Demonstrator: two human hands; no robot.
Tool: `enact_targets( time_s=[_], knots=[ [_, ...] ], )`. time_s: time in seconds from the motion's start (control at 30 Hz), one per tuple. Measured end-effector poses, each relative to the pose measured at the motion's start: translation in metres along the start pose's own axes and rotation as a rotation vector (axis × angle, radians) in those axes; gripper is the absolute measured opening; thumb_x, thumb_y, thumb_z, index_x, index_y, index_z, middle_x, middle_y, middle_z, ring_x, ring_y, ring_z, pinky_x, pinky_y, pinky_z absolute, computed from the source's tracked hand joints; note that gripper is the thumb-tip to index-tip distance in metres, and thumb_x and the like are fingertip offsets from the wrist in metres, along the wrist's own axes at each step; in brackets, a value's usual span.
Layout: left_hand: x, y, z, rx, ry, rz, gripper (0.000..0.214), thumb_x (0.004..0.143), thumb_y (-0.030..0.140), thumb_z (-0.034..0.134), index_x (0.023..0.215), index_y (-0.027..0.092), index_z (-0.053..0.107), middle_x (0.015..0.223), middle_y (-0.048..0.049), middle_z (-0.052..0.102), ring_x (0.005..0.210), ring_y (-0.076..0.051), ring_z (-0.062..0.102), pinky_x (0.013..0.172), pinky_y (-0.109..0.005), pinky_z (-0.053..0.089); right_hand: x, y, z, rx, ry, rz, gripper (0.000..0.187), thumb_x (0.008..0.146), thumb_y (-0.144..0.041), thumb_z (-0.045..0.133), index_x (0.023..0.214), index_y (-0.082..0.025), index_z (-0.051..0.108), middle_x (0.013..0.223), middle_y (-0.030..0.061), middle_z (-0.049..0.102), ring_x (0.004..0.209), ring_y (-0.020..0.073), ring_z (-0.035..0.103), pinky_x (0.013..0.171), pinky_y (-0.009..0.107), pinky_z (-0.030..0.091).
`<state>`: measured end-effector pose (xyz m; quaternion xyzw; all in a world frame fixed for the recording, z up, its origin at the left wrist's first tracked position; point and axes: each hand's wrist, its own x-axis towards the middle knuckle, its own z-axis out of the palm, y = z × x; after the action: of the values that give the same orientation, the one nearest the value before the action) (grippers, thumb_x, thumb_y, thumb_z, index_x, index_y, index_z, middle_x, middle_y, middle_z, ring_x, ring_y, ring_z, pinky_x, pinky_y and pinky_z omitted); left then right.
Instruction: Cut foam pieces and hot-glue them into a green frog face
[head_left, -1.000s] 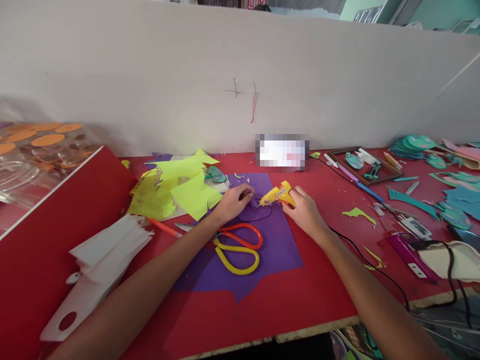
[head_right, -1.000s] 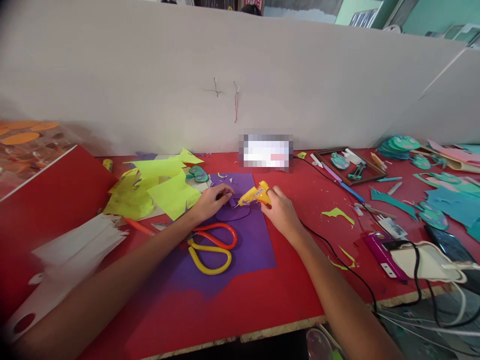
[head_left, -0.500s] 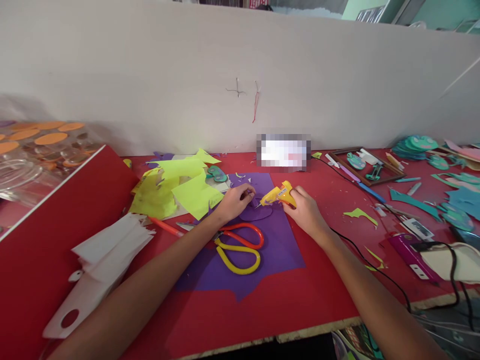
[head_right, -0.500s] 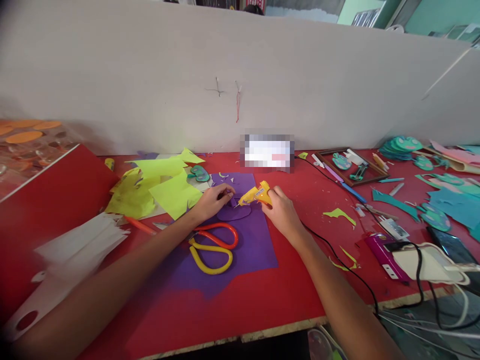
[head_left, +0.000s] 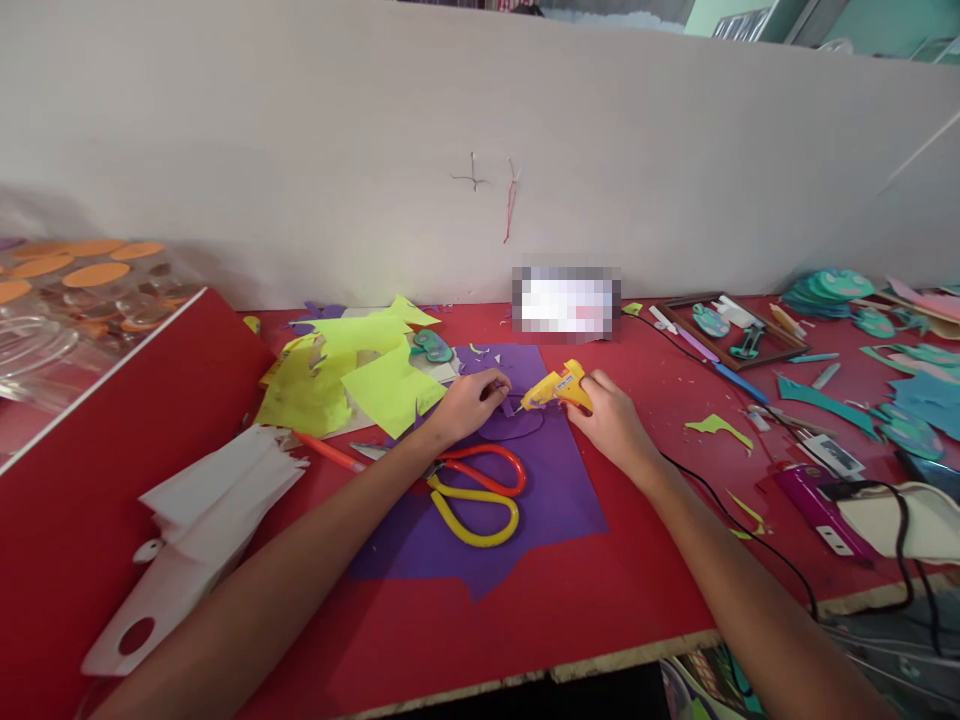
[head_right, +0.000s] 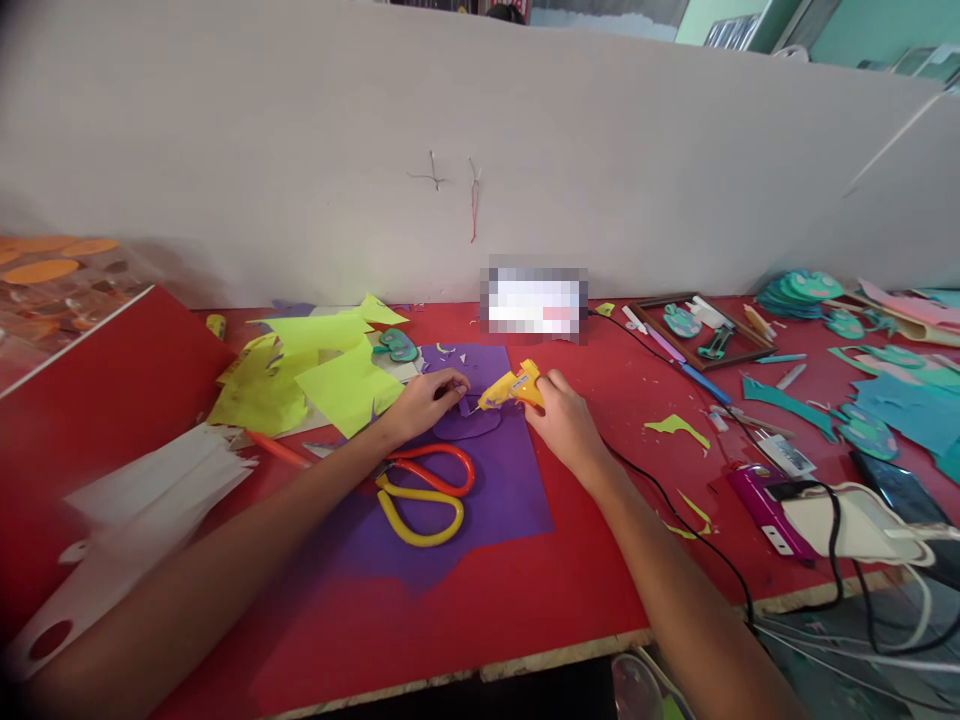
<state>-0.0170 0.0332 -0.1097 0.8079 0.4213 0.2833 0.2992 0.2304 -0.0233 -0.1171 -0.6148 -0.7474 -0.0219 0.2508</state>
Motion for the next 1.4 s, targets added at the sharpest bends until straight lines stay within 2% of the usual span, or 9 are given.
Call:
enact_targets(
  time_s=[0.67,1.2,1.4],
  knots=[
    [-0.0007,0.0000,0.0029,0.055,-0.014,-0.022,0.013,0.089,0.024,0.058,0.095,0.019,0.068,0.070,0.0007,0.063,0.063,-0.014,0.053,0.062,-0.026,0.036,0.0008,0.0004,-0.0022,-0.003,0.006,0.008,0.010,0.083,-0.021,0.062,0.079,-0.021,0.053,0.084,0.0032,0.052,0.067,0.0179,0.051,0.059,0.030,0.035],
    [-0.0009,-0.0016,0.0052,0.113,-0.006,-0.027,0.012,0.088,0.022,0.061,0.097,0.019,0.068,0.075,0.0005,0.065,0.065,-0.014,0.055,0.062,-0.026,0.036,0.0018,0.0003,-0.0049,0.002,0.050,0.011,0.012,0.081,-0.021,0.063,0.076,-0.021,0.051,0.082,0.0032,0.052,0.069,0.0185,0.052,0.058,0.029,0.035],
    [-0.0013,-0.0006,0.0050,0.134,-0.011,-0.033,0.013,0.089,0.022,0.061,0.098,0.020,0.069,0.075,0.0005,0.066,0.065,-0.014,0.055,0.061,-0.025,0.034,0.0011,-0.0036,-0.0026,0.013,0.068,0.019,0.017,0.086,-0.031,0.064,0.079,-0.021,0.052,0.084,0.0038,0.052,0.070,0.0196,0.054,0.058,0.030,0.037]
  ],
)
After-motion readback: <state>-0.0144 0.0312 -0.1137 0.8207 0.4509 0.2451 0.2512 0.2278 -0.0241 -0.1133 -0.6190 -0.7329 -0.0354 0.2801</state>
